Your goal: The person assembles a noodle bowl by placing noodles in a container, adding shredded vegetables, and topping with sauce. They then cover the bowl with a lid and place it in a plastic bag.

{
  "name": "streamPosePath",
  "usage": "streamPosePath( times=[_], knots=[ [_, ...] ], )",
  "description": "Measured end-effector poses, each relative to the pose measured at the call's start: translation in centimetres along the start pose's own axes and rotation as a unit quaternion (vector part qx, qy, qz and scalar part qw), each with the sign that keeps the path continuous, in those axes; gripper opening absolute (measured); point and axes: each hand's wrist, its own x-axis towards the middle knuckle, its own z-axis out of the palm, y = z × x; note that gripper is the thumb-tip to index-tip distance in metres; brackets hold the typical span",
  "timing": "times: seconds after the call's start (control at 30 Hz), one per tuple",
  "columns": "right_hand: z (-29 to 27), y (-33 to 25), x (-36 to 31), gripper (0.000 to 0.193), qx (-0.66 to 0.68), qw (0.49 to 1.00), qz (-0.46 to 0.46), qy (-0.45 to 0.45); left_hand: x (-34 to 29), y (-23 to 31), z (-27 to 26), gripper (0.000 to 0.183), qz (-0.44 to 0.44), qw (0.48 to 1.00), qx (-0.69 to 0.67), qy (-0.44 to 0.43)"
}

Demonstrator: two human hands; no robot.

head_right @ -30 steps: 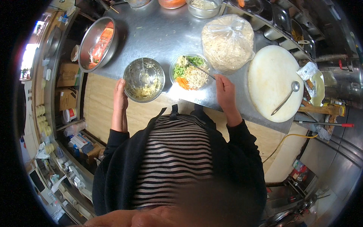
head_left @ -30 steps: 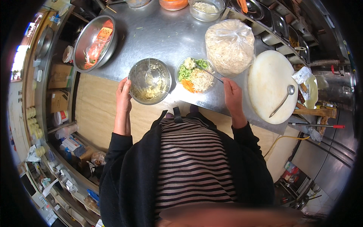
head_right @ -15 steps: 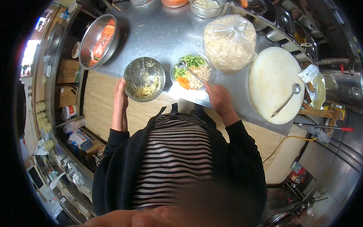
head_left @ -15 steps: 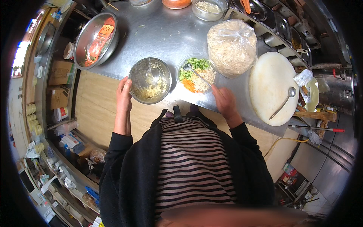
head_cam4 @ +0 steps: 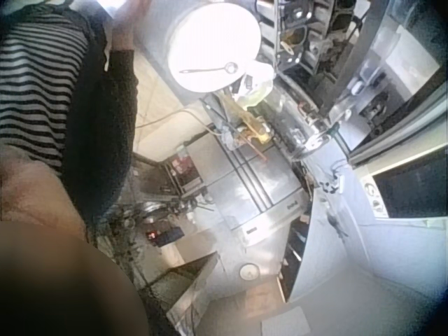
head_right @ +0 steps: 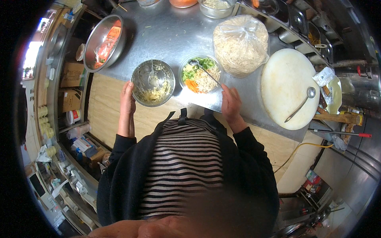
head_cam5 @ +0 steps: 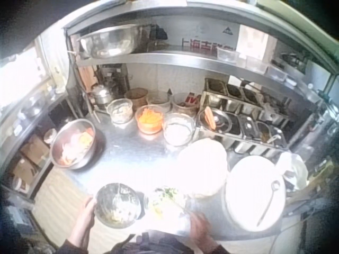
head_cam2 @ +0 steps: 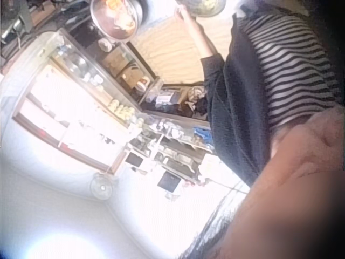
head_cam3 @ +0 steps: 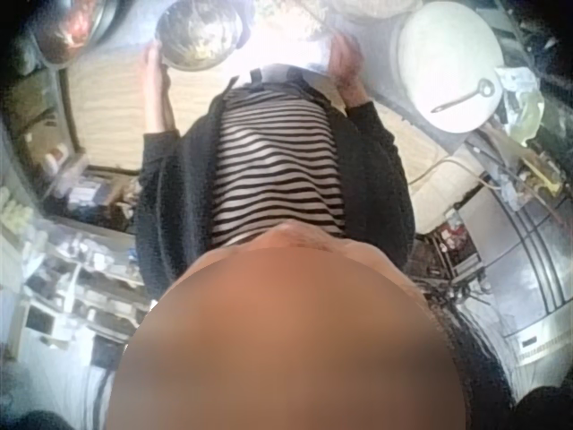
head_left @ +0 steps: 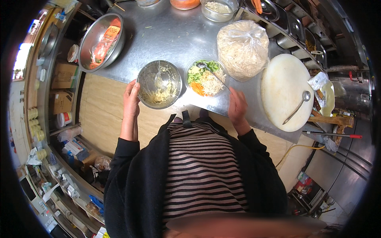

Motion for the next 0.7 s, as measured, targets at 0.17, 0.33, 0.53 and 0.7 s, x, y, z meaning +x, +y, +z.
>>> streamPosePath(
  times=[0.17,0.33,0.53,0.7],
  knots=[
    [-0.5,0.5,-1.3,0.024,-0.029,0.999,-0.026,-0.034,0.0,0.0,0.0,0.05,-0.005,1.0,0.004,0.008],
    [-0.6,0.4,-1.5,0.025,-0.029,0.998,-0.028,-0.047,-0.1,0.0,0.3,0.057,-0.006,1.0,0.016,0.012],
    [-1.1,-0.3,-1.1,0.025,-0.042,0.996,-0.06,-0.043,0.2,-0.3,0.0,0.053,-0.001,1.0,-0.006,0.005],
    [-1.1,-1.7,0.1,0.023,-0.039,0.999,-0.023,-0.013,0.4,-0.4,-0.2,0.054,-0.017,1.0,-0.017,-0.001]
  ],
)
